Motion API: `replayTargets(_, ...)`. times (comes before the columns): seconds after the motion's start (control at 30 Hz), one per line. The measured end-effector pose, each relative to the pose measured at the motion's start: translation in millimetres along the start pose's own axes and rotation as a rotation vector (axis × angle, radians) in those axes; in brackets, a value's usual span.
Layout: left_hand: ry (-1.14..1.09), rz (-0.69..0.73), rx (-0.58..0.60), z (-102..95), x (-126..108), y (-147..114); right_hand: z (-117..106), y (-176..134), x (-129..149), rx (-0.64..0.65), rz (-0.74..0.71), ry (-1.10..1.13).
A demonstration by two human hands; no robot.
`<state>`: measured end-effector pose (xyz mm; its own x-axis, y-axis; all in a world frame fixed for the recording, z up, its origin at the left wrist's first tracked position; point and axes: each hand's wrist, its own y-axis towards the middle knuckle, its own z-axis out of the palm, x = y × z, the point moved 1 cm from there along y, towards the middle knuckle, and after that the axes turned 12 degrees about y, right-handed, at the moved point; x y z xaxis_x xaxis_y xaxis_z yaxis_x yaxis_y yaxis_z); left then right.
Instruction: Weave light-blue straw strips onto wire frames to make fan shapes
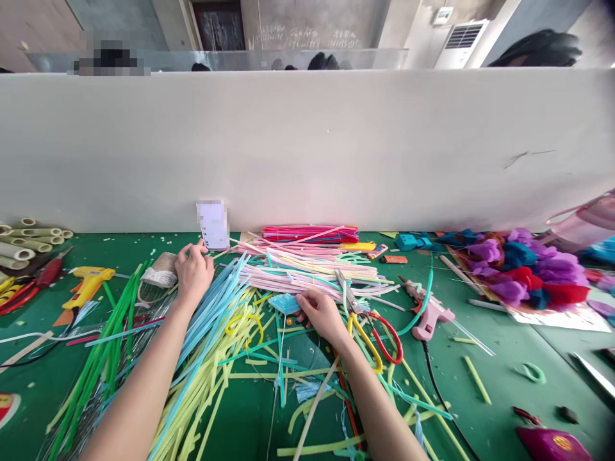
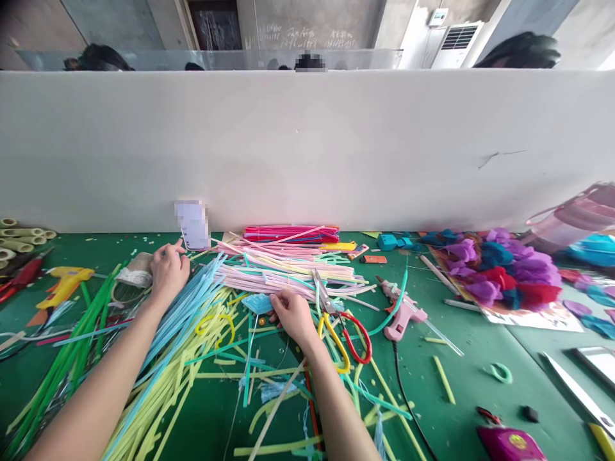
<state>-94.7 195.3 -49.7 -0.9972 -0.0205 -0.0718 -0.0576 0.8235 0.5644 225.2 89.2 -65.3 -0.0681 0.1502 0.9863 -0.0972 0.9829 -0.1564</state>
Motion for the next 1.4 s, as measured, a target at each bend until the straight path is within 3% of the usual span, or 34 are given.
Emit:
replayTargets(0.37,0.039,0.051,0.090,18.3,4,-11,0,1,-1,0.005,0.004,0.006)
replayTargets(0.83,0.019,0.041,0.230,21.9,-2,-6,1,0,0,0.002,0.009,0.011)
replayTargets(1.4,0.060,-0.002,0.115,14.1,0,-5,0,1,-1,0.006,0.008,0.009)
